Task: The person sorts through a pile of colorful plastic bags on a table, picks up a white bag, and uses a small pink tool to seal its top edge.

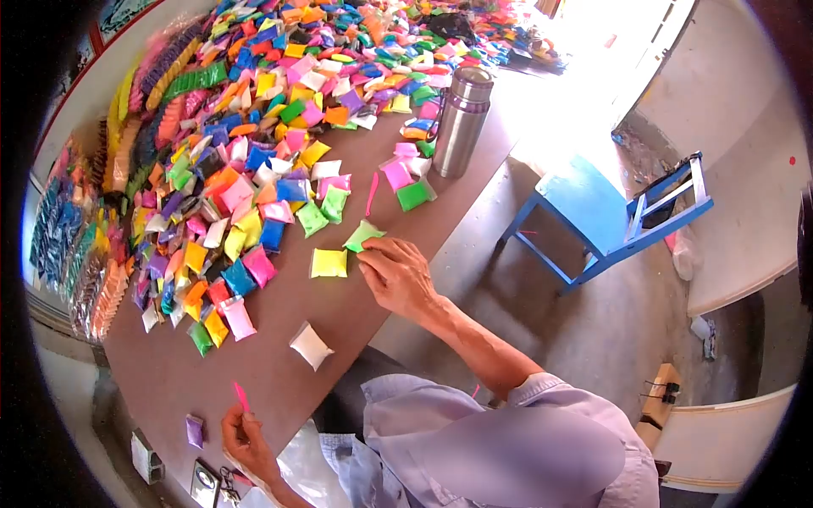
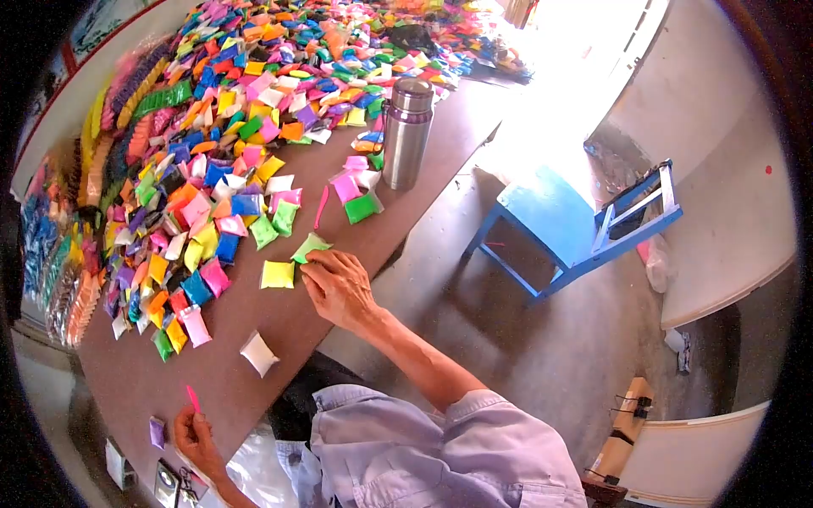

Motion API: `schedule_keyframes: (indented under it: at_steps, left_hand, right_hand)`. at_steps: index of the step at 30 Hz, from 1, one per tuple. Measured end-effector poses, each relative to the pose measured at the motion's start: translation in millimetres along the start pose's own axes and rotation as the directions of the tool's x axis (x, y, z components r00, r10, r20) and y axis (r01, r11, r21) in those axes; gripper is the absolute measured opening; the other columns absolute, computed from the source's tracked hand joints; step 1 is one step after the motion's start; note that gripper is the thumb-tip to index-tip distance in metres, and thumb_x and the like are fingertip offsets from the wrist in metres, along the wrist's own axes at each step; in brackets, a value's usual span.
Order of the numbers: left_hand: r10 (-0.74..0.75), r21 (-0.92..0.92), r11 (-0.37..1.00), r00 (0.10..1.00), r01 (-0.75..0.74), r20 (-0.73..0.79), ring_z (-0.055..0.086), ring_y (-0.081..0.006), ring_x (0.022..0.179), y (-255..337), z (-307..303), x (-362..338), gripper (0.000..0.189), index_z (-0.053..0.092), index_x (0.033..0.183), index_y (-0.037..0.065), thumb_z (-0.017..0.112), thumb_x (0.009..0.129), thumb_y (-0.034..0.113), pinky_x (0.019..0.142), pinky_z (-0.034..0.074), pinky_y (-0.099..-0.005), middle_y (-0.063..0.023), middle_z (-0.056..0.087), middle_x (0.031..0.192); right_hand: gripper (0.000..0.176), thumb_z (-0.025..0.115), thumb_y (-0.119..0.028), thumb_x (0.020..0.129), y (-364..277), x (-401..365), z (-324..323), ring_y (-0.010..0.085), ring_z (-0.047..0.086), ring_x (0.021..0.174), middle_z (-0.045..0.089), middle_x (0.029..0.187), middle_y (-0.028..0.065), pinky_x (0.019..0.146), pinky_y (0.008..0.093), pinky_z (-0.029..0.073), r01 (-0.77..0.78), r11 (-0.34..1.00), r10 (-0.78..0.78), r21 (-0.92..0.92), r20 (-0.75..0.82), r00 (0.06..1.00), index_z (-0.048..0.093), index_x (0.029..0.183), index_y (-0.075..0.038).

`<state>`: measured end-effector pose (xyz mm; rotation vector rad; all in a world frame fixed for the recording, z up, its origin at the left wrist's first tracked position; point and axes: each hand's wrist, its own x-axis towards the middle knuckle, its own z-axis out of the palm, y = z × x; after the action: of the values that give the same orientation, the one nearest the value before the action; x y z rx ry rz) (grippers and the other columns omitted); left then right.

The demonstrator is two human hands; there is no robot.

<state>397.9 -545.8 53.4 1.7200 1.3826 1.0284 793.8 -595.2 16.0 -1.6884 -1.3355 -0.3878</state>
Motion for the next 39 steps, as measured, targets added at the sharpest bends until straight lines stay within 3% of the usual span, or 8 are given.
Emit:
schedule_keyframes:
  at_steps: [3,11,15,23,27,30,37,39]
  left_hand:
    - [0.007,-0.027,1.000,0.999,-0.006,0.036,0.055,-0.0085,0.073,-20,3,3,0.015,0.065,0.112,0.001,0.061,0.099,0.008,0.065,0.047,-0.0248,-0.0028,0.062,0.088]
    - [-0.115,0.006,0.993,0.985,0.115,0.129,0.056,-0.0098,0.070,-18,28,19,0.011,0.064,0.107,0.001,0.060,0.099,0.008,0.062,0.048,-0.0268,-0.0028,0.061,0.085]
    - [-0.028,0.078,0.997,0.981,0.013,0.194,0.059,-0.0124,0.071,-10,38,24,0.016,0.066,0.110,-0.002,0.060,0.098,0.007,0.064,0.049,-0.0287,-0.0071,0.065,0.088]
    - [0.204,0.137,0.962,0.954,-0.238,0.221,0.068,-0.0225,0.082,2,64,31,0.018,0.072,0.112,-0.002,0.063,0.098,0.005,0.077,0.055,-0.0365,-0.0150,0.073,0.096]
    - [0.122,0.172,0.971,0.966,-0.164,0.230,0.067,-0.0182,0.077,11,81,30,0.012,0.075,0.105,0.002,0.067,0.097,0.006,0.071,0.055,-0.0349,-0.0124,0.073,0.085]
    - [0.165,0.066,0.981,0.961,-0.184,0.222,0.070,-0.0248,0.074,16,94,27,0.013,0.074,0.105,0.001,0.069,0.093,0.002,0.068,0.055,-0.0345,-0.0157,0.073,0.091]
    - [0.119,0.036,0.991,0.966,-0.130,0.231,0.072,-0.0314,0.077,20,98,28,0.010,0.074,0.100,0.002,0.074,0.090,0.004,0.069,0.056,-0.0382,-0.0162,0.073,0.089]
    - [0.272,0.069,0.955,0.944,-0.289,0.185,0.072,-0.0294,0.080,11,103,29,0.010,0.074,0.100,0.001,0.074,0.090,0.002,0.072,0.057,-0.0365,-0.0165,0.074,0.093]
  right_hand:
    - [0.013,0.072,-0.009,0.088,-17,-2,-7,0.0290,0.068,0.105,0.071,0.112,0.0075,0.095,0.0438,0.053,-0.030,0.997,0.029,0.070,0.016,0.999,0.073,0.101,-0.008]
    - [0.035,0.081,-0.024,0.082,-110,-52,36,0.0311,0.058,0.125,0.061,0.130,0.0110,0.101,0.0476,0.049,0.199,0.885,-0.314,0.421,0.223,0.923,0.069,0.111,-0.009]
    - [0.051,0.087,-0.030,0.073,-112,-63,51,0.0322,0.050,0.135,0.054,0.138,0.0135,0.110,0.0505,0.043,0.209,0.860,-0.388,0.465,0.330,0.861,0.067,0.114,-0.008]
    - [0.043,0.083,-0.025,0.077,-96,-58,46,0.0341,0.052,0.136,0.056,0.138,0.0109,0.110,0.0511,0.046,0.198,0.885,-0.334,0.422,0.278,0.901,0.069,0.113,-0.008]
    - [0.040,0.085,-0.025,0.074,-91,-56,49,0.0304,0.062,0.122,0.063,0.127,0.0080,0.100,0.0447,0.053,0.212,0.907,-0.327,0.365,0.289,0.900,0.071,0.108,-0.011]
    - [0.043,0.090,-0.015,0.064,-99,-54,48,0.0276,0.068,0.111,0.068,0.118,0.0064,0.095,0.0410,0.055,0.190,0.916,-0.288,0.354,0.249,0.925,0.072,0.102,-0.010]
    - [0.037,0.089,-0.018,0.065,-100,-52,50,0.0268,0.069,0.106,0.069,0.116,0.0046,0.091,0.0394,0.057,0.230,0.901,-0.333,0.368,0.246,0.910,0.073,0.097,-0.010]
    - [0.034,0.087,-0.016,0.067,-103,-51,46,0.0271,0.069,0.106,0.070,0.116,0.0048,0.091,0.0394,0.056,0.206,0.900,-0.318,0.385,0.253,0.914,0.073,0.097,-0.009]
